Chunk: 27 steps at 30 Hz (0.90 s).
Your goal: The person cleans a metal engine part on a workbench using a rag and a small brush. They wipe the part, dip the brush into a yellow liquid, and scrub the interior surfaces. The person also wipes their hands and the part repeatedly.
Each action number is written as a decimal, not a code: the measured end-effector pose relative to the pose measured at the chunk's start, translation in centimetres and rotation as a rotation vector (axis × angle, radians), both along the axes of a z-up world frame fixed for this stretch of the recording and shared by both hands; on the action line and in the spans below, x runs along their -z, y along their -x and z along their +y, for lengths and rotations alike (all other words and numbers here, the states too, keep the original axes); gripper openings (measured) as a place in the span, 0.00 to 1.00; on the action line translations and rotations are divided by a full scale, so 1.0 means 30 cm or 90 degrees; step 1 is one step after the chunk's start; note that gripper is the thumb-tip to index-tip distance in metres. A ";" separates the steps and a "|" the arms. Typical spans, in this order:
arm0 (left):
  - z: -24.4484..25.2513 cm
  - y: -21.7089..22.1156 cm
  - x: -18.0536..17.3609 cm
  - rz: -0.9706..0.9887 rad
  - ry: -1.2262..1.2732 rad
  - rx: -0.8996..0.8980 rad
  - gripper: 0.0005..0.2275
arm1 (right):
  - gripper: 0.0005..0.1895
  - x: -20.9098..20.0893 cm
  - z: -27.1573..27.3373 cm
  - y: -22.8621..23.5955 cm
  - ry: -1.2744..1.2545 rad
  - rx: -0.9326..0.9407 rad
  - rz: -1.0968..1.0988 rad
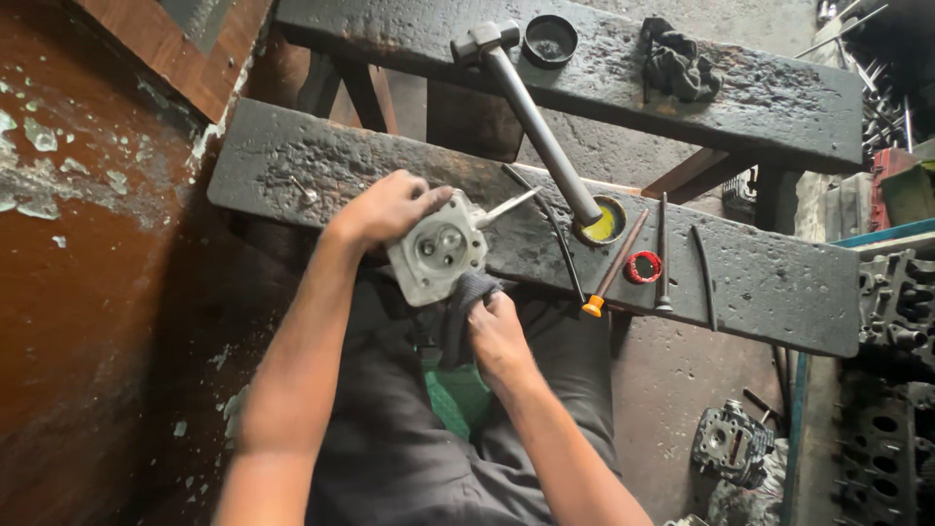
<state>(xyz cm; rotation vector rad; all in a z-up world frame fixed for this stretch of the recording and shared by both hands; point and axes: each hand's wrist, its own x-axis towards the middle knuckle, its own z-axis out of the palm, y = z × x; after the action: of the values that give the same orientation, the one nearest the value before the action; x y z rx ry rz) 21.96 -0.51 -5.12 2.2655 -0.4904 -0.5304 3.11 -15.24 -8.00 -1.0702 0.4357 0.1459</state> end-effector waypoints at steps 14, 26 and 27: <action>-0.096 0.032 0.053 -0.372 0.032 -0.199 0.19 | 0.11 0.117 -0.114 -0.085 0.173 0.083 0.016; -0.141 -0.040 0.018 -0.266 -0.020 -0.269 0.25 | 0.14 0.010 -0.055 -0.199 0.337 0.121 -0.251; -0.143 -0.039 0.022 -0.262 -0.020 -0.272 0.25 | 0.12 -0.005 -0.022 -0.219 0.444 0.098 -0.218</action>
<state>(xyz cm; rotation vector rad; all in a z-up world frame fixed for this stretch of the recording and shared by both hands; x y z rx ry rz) 23.14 -4.81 -5.77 2.4209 -0.1791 0.1481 9.69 -15.90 -7.84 -1.7029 0.2555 -0.3500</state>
